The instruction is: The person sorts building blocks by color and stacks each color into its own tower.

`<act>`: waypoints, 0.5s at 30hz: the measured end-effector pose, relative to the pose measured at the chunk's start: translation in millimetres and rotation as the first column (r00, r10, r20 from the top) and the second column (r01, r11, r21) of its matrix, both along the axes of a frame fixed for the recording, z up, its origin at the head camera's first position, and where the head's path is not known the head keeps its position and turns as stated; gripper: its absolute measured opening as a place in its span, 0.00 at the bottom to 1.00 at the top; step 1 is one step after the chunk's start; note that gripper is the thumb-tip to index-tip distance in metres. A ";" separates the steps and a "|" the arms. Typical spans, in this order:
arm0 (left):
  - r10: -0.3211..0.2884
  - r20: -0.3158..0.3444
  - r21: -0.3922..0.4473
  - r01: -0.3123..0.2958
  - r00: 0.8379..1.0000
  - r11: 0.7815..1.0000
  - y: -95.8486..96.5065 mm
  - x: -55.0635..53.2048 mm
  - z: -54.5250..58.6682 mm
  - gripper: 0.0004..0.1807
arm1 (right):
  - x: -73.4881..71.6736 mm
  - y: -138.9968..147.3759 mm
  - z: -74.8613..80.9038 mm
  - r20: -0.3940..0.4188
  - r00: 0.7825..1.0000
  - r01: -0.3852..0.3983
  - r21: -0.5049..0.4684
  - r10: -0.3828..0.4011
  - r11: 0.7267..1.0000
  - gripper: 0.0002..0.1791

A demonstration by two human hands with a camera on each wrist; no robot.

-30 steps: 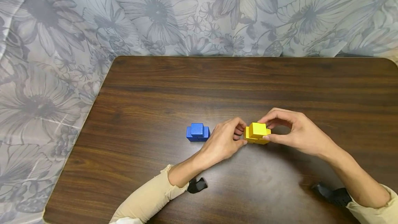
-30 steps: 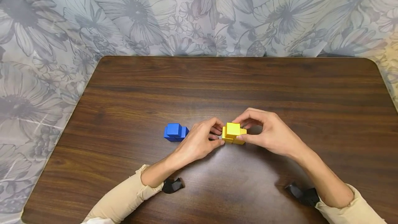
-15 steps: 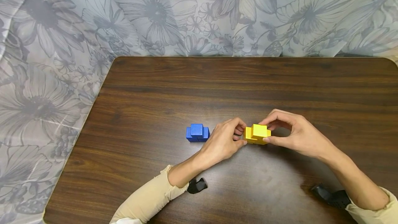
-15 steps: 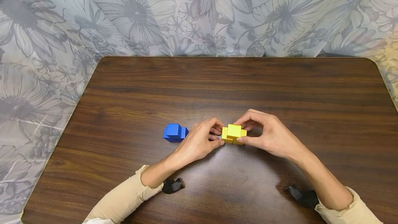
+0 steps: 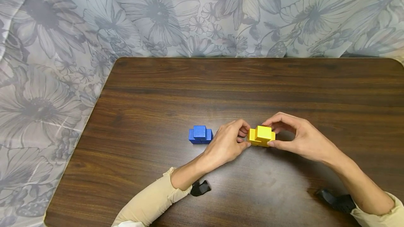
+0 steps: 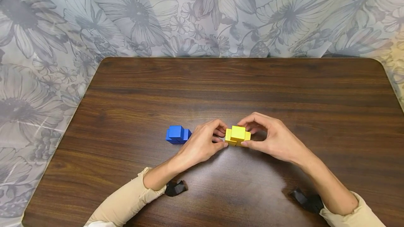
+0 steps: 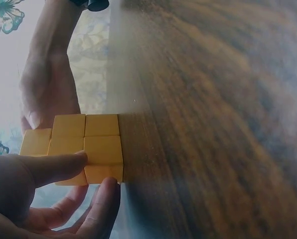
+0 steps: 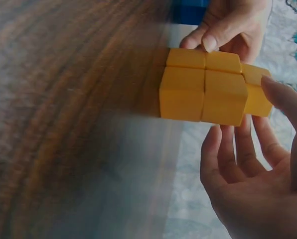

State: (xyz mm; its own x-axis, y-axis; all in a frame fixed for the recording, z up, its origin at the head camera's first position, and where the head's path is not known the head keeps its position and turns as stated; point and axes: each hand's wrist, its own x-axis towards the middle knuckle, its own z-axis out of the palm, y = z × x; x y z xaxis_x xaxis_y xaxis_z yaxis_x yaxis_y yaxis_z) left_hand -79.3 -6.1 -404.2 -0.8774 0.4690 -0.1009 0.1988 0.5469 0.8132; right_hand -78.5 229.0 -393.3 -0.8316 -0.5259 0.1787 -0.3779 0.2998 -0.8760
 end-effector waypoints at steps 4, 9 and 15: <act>-0.009 -0.026 -0.023 0.008 1.000 1.000 -1.1 2.2 2.8 0.22 | 1.5 1.1 -2.2 -0.005 1.000 0.007 0.012 -0.007 1.000 0.30; -0.019 -0.064 -0.062 0.015 0.998 0.998 -3.4 5.8 11.3 0.28 | 2.0 4.2 0.2 -0.001 1.000 0.014 0.031 -0.014 0.999 0.30; -0.045 -0.143 -0.085 0.033 0.989 0.996 -8.6 11.1 27.2 0.34 | 1.2 10.9 9.8 -0.007 0.999 0.042 0.035 -0.042 0.998 0.30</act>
